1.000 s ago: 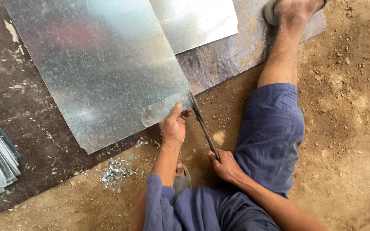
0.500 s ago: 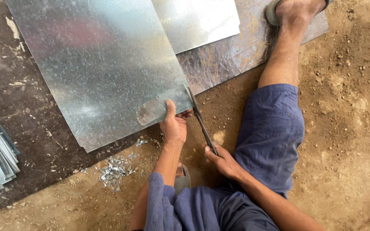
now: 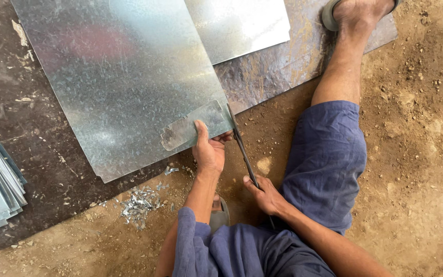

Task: The person sits on the ground and uses shears to trim the edges of rectangular metal sheets. They repeatedly pick up a sheet, cut along one edge, and place the trimmed sheet into a stack.

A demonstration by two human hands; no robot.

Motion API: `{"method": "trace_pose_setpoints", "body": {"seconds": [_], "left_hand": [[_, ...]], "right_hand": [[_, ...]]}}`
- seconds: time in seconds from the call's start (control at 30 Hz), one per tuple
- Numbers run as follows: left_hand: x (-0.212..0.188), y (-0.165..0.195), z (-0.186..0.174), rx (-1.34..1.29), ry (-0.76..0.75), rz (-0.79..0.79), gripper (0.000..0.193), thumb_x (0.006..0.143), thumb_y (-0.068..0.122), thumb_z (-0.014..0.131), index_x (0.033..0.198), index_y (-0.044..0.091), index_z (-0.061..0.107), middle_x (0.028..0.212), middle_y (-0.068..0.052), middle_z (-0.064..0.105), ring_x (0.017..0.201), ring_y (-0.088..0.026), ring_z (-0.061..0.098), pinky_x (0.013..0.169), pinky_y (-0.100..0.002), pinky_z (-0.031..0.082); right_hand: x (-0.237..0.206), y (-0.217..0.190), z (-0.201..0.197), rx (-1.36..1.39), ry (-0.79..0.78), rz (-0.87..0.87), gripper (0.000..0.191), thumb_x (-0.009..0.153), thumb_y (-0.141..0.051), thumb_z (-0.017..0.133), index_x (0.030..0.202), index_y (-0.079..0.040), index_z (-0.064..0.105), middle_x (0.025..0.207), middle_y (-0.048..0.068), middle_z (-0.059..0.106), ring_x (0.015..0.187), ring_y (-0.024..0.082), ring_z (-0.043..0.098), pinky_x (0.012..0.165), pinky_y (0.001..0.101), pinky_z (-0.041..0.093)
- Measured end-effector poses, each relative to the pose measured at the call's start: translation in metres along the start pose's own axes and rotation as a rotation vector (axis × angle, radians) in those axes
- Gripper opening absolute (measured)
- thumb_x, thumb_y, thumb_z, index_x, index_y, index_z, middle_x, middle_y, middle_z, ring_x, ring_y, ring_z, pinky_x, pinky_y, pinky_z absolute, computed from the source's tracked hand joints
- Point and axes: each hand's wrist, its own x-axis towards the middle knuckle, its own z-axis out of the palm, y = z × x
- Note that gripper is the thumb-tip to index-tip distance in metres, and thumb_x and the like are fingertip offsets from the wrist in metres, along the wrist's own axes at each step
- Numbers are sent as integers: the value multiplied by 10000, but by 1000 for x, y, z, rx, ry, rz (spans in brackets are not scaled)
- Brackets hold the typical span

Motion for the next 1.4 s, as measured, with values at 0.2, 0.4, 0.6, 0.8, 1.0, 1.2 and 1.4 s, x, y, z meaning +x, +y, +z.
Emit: {"method": "trace_pose_setpoints", "body": {"seconds": [0.2, 0.4, 0.6, 0.8, 1.0, 1.2, 1.4], "left_hand": [[4, -5, -3, -9, 80, 47, 484, 1014, 431, 659, 1152, -31, 610, 968, -156, 697, 762, -231, 682, 632, -346, 585], [3, 20, -1, 215, 113, 348, 321, 1030, 209, 694, 1222, -37, 617, 1065, -101, 612, 681, -137, 478, 490, -247, 399], [-30, 107, -28, 282, -186, 460, 433, 983, 184, 744, 1338, 8, 569, 1169, -69, 656, 1029, -159, 651, 930, -242, 576], [-21, 166, -124, 233, 215, 386, 421, 896, 45, 770, 1260, -29, 572, 1094, -52, 731, 930, -156, 731, 792, -276, 629], [2, 196, -190, 640, 561, 253, 252, 978, 151, 715, 841, -8, 574, 703, -73, 609, 521, -109, 570, 406, -267, 489], [5, 212, -193, 616, 589, 244, 285, 952, 162, 722, 806, -20, 559, 645, -100, 614, 453, -141, 570, 369, -311, 505], [2, 222, -195, 623, 529, 203, 272, 928, 149, 735, 923, -14, 517, 709, -105, 673, 486, -145, 628, 377, -314, 572]], "right_hand": [[-8, 4, -4, 213, -144, 130, 430, 1040, -462, 454, 1079, -47, 560, 966, 73, 586, 915, 167, 537, 832, 352, 490], [-40, 16, -10, 437, -325, 11, 456, 1045, -327, 442, 1422, -84, 526, 1245, 43, 600, 1149, 170, 569, 999, 334, 505], [-26, 16, -1, 350, -242, -139, 441, 1041, -292, 478, 1425, -77, 514, 1197, 85, 621, 1135, 174, 587, 1009, 320, 479], [-3, 5, 11, 330, -323, -27, 465, 1017, -309, 519, 1421, -80, 542, 1130, 68, 625, 1063, 160, 580, 932, 322, 499], [41, -25, -9, -344, -508, -74, 521, 1015, -434, 506, 1431, -130, 585, 1057, 171, 664, 992, 277, 616, 887, 426, 516], [101, -81, -10, -754, -702, -184, 620, 967, -593, 461, 1299, -95, 622, 1152, 130, 728, 1079, 284, 690, 944, 419, 543], [145, -136, 23, -956, -767, 30, 772, 924, -705, 400, 1311, -79, 632, 1155, 130, 754, 1009, 251, 760, 941, 463, 586]]}}
